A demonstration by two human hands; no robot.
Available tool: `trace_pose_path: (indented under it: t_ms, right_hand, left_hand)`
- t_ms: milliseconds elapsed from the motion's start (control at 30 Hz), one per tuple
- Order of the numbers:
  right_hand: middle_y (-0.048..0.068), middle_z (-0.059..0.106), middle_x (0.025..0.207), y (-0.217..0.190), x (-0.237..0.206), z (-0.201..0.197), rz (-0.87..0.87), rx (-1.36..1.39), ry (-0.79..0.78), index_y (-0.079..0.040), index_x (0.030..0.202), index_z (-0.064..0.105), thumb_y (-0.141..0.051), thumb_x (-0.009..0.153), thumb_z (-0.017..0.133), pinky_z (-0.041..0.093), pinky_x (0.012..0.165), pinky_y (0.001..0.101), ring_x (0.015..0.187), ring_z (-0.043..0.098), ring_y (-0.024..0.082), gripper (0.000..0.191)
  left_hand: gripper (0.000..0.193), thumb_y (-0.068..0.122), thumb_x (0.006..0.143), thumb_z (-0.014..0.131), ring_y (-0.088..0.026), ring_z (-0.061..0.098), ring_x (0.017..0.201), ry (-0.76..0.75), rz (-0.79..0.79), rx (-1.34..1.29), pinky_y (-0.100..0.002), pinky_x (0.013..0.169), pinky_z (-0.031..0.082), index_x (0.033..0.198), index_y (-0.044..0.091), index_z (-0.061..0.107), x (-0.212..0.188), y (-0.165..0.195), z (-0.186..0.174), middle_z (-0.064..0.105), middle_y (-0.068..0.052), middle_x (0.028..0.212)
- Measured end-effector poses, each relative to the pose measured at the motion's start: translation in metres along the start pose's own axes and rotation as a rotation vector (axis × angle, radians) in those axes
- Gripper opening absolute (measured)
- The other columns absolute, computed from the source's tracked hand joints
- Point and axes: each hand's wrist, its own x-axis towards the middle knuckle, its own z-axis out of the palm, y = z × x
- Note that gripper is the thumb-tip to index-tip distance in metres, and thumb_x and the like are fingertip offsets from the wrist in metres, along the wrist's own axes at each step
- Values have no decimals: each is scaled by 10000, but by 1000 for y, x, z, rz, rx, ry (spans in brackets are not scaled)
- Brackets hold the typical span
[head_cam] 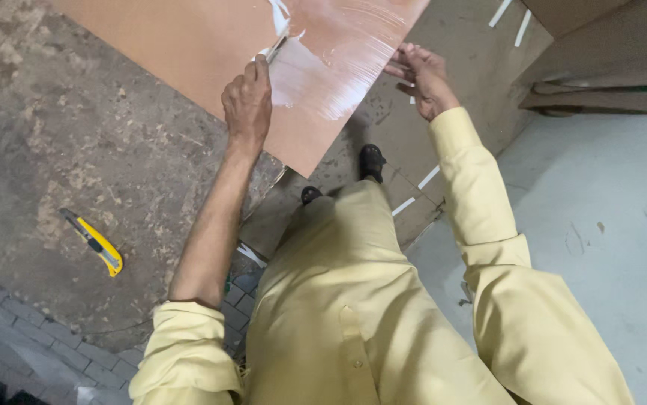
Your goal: The person applies white adhesive from a packet onto a brown cardboard sheet using a small wooden block as a spreader. They then place a decorative calligraphy textile onto the glued surface and press it down to adhere.
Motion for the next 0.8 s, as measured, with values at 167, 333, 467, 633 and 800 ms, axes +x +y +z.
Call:
trace_pose_path:
  t_ms: [167,333,467,633,800]
  right_hand:
    - [8,695,1347,17,-6,-7,56,5,-120,-145,1459,551,-653,976,331,211,1151,652,1295,610,182,735]
    - [37,689,1339,33,-17,-14,81,77,-168,-83,1485,512,-767,934,247,226,1206,571,1296,616,208,918]
    - [78,668,1348,66,-40,7,140,182,-345,-30,1496,486,-792,944,291,362,1103,414,1297,609,220,961]
    - [133,672,1351,70,-38,12,151,270,-385,33,1516,485,-834,924,215,459,1070,312,1258,636,193,1084]
    - [170,672,1356,91,-63,28,130,366,-316,7,1597,295,-693,954,469,543,1063,367,1224,688,232,967]
  left_hand:
    - [425,77,840,614,-196,680,757,54,312,92,-299,678,591,1259,2,619,-45,97,-15,749,-117,1116]
    - [315,133,941,654,-198,646,684,25,296,-277,-380,600,561,1256,126,658,-59,60,-10,638,-47,781]
    - [217,63,1107,488,-212,646,635,-353,68,-133,-359,475,517,1289,32,602,-34,-10,10,641,-111,813]
    - [321,79,927,623,-267,707,900,66,532,-75,-360,737,597,1245,37,622,-114,60,-9,741,-107,1096]
    - [342,45,942,567,-261,689,729,-52,194,-457,-395,627,575,1262,30,688,-165,28,-38,693,-108,891]
